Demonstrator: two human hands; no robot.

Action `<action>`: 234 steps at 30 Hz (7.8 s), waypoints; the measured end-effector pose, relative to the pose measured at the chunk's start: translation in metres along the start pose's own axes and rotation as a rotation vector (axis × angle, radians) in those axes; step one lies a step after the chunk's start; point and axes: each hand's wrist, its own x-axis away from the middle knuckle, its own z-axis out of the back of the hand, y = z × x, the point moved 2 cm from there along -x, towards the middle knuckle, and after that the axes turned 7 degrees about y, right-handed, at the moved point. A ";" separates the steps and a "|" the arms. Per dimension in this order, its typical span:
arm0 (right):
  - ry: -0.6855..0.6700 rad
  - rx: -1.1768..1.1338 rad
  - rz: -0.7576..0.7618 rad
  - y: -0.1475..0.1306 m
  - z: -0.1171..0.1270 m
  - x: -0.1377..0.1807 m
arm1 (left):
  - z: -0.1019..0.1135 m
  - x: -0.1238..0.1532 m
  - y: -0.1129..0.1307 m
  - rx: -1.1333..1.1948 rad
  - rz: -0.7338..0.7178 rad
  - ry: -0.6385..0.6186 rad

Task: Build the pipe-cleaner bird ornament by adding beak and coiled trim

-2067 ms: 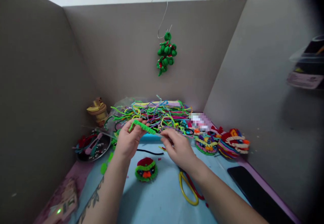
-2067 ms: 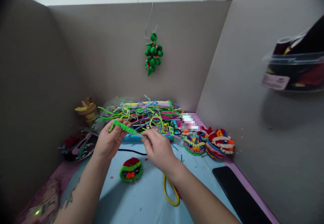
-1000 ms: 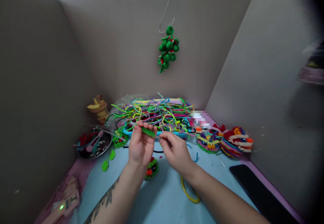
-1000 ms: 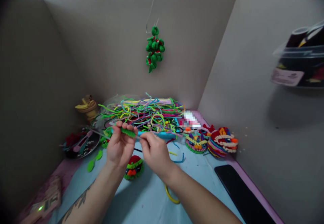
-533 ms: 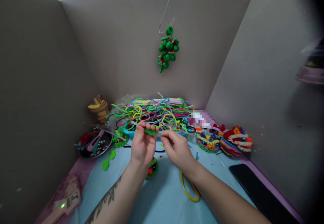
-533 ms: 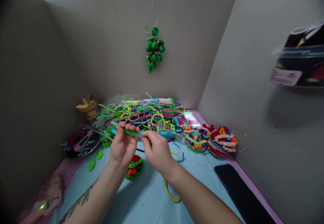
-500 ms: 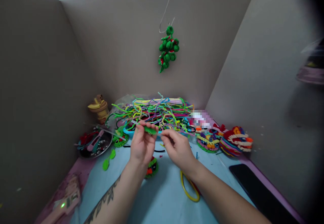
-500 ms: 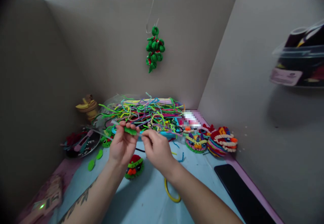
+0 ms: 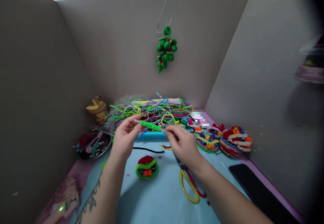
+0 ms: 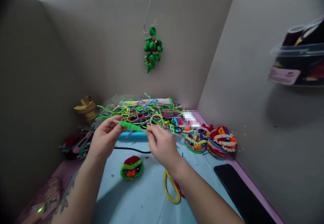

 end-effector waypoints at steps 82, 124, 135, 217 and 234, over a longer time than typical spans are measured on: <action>0.047 -0.010 0.190 -0.002 0.009 -0.001 | 0.023 0.014 0.058 -0.844 -0.792 -0.333; -0.108 0.138 0.211 -0.003 0.006 0.001 | -0.008 0.023 0.041 -0.950 -0.615 -0.494; -0.114 0.099 0.314 -0.007 -0.003 0.008 | -0.024 0.028 0.024 -1.033 -0.444 -0.515; -0.324 -0.244 -0.117 0.001 0.003 -0.002 | -0.035 0.030 0.022 -1.089 -0.968 -0.376; -0.139 -0.004 0.192 0.002 0.001 0.002 | -0.036 0.032 0.016 -1.076 -0.714 -0.456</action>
